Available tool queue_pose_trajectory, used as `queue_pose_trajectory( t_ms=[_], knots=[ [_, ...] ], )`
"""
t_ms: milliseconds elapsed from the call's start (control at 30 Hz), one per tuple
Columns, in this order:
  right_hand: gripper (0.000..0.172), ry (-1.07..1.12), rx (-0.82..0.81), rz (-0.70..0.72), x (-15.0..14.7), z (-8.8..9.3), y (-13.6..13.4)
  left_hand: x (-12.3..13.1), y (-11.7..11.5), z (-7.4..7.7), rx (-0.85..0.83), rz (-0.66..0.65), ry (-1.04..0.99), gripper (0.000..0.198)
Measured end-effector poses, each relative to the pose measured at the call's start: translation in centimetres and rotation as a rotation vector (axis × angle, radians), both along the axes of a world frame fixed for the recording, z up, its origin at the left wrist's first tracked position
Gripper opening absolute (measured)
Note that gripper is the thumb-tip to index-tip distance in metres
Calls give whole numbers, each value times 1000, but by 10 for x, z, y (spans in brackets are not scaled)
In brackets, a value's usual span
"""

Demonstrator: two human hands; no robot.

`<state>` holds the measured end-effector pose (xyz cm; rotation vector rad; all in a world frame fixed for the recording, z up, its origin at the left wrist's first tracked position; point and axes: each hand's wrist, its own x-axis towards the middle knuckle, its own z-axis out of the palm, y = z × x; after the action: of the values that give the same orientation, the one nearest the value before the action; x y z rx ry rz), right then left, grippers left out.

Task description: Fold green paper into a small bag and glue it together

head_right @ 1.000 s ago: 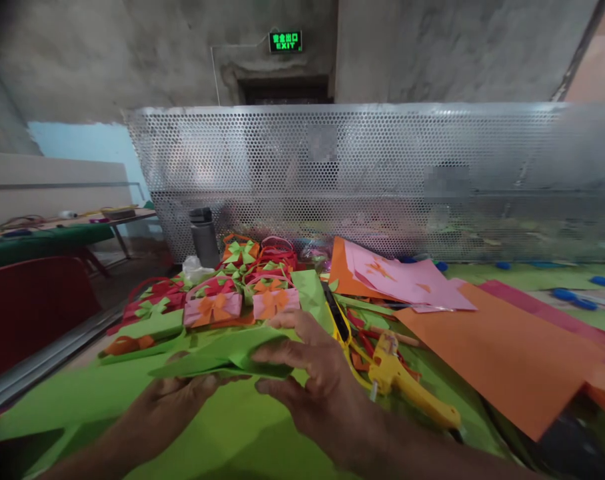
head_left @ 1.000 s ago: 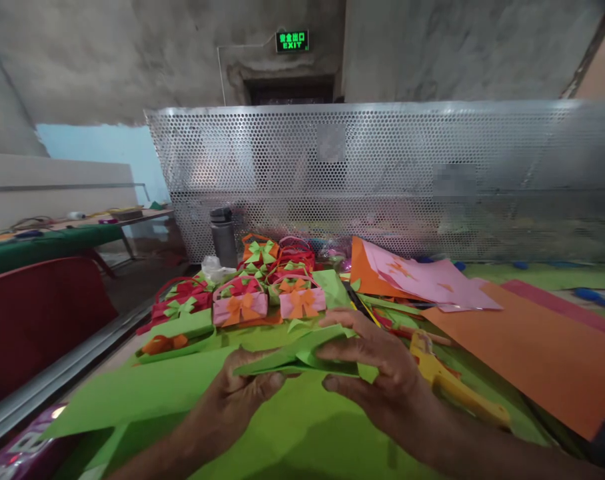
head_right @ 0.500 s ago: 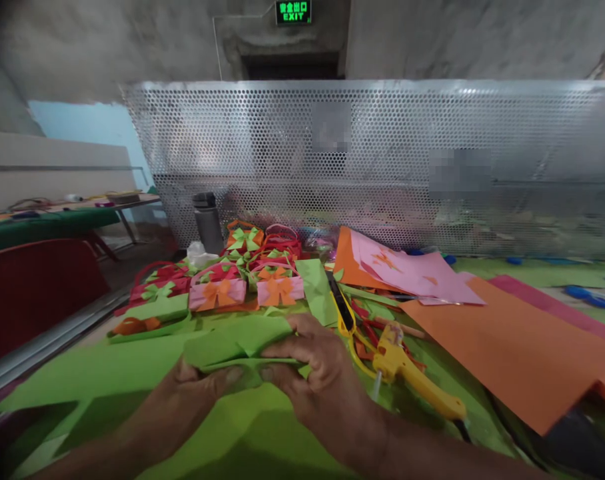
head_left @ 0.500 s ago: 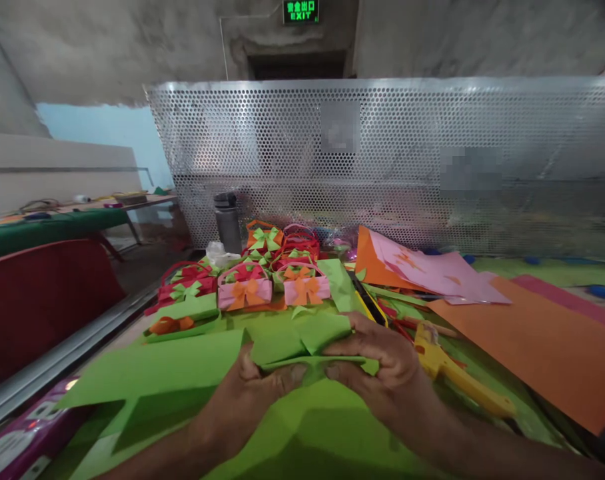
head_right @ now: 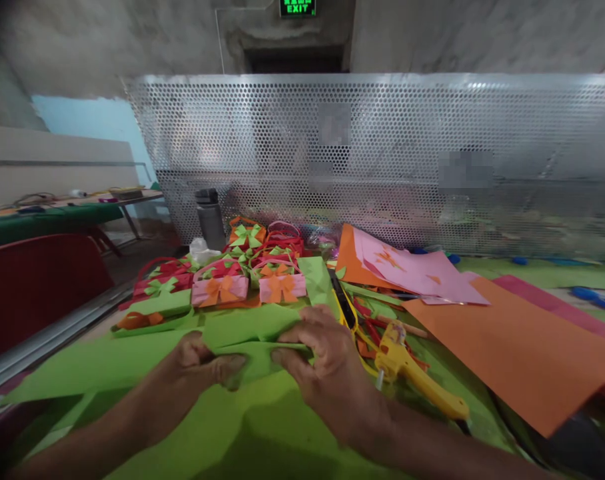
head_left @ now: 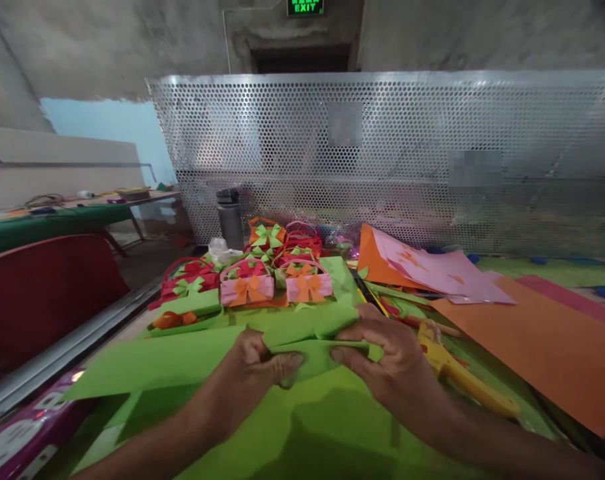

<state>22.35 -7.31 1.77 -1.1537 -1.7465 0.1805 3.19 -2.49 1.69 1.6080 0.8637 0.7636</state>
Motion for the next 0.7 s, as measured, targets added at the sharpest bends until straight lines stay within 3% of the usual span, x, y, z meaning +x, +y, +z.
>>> queue_pose_trajectory(
  t_ms=[167,300,467,700],
  knots=[
    [6,0,14,34,0,1,0,-1,1,10,-113,10,91,12],
    [6,-86,81,31,0,1,-2,2,1,3,-208,-55,-108,21],
    [6,-123,112,14,3,-3,0,6,-1,-7,-300,-22,-290,13],
    [6,-85,88,11,2,-3,1,10,-10,-3,-354,2,-420,11]
  ],
)
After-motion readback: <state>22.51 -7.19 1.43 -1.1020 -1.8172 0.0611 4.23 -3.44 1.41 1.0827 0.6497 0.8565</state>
